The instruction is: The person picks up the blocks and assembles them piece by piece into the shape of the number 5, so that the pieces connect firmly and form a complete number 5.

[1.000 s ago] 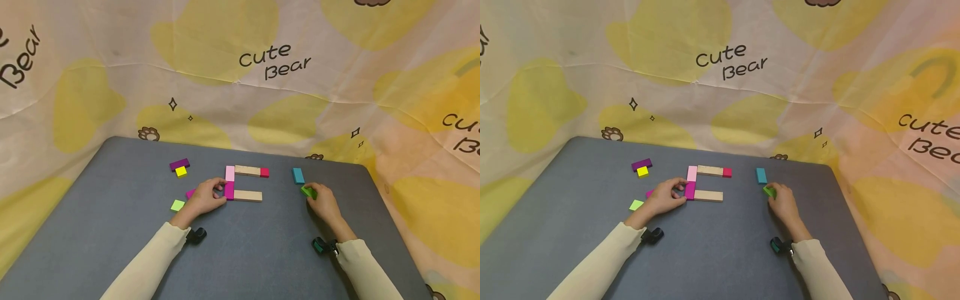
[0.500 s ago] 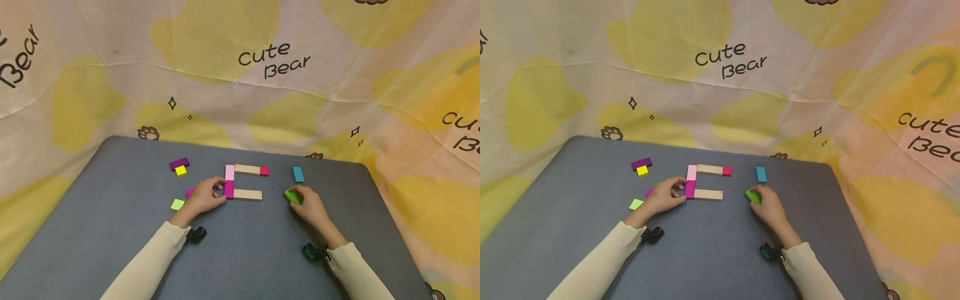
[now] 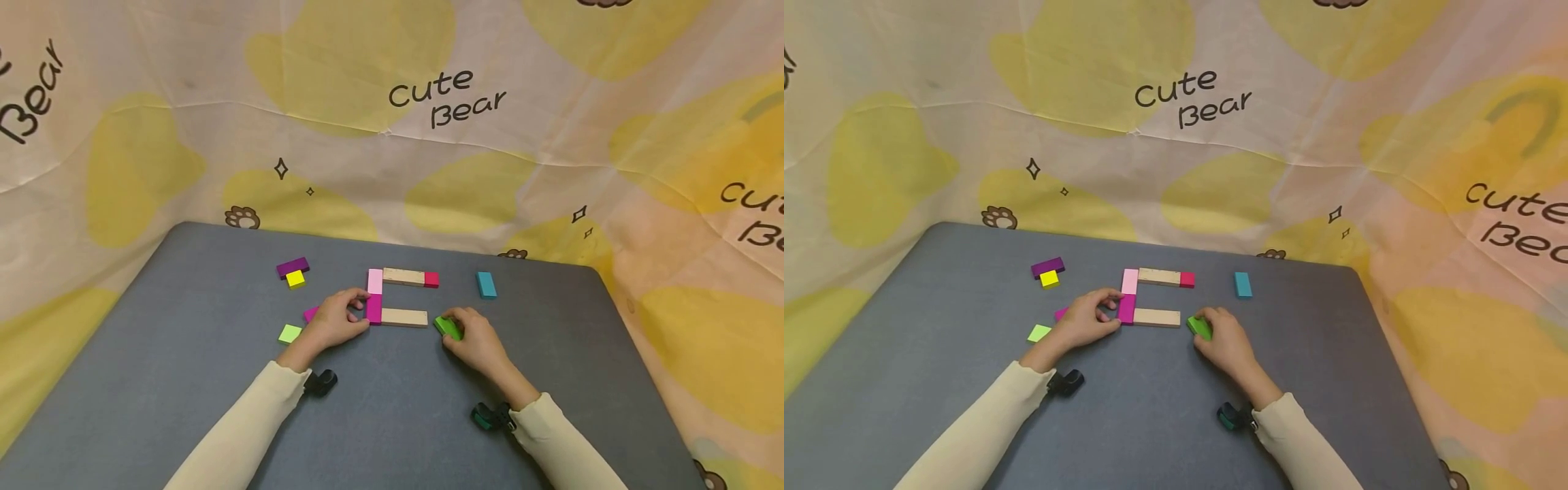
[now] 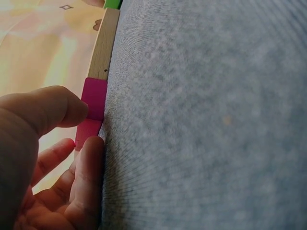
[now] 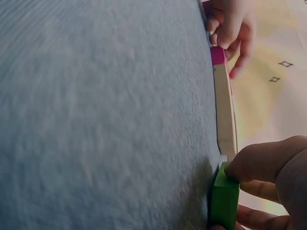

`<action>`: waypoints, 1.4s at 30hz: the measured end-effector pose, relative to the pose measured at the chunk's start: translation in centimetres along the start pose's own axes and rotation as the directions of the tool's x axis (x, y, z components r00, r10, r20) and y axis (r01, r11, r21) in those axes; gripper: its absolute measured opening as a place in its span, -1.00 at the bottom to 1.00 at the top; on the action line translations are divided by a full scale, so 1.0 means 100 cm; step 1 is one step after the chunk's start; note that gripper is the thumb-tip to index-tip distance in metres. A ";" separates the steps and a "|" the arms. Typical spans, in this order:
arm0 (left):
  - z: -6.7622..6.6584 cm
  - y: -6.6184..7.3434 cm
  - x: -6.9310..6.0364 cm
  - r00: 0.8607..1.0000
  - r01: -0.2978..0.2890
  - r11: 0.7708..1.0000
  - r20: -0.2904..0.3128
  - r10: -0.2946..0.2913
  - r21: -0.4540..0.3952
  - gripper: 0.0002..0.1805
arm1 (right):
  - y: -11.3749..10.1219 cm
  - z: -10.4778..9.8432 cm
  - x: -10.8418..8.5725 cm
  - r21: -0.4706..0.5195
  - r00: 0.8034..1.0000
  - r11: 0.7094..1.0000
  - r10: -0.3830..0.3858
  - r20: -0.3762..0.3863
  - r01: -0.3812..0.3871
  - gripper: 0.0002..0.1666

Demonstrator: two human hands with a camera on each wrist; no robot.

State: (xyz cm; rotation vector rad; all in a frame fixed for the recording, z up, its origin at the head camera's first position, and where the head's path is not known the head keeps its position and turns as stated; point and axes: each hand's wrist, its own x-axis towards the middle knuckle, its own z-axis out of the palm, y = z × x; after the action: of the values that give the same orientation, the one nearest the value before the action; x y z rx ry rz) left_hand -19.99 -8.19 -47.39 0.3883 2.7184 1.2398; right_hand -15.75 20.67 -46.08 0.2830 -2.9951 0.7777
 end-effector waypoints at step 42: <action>-0.001 0.000 -0.001 1.000 0.002 1.000 0.007 -0.002 -0.006 -0.47 | -0.015 0.010 -0.005 0.007 1.000 1.000 -0.004 -0.014 0.004 -0.52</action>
State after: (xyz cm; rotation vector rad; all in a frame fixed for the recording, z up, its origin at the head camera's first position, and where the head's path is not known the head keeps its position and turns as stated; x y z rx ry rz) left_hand -19.96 -8.24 -47.33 0.3880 2.7078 1.2437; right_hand -14.92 18.96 -46.29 0.2820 -2.9782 0.7862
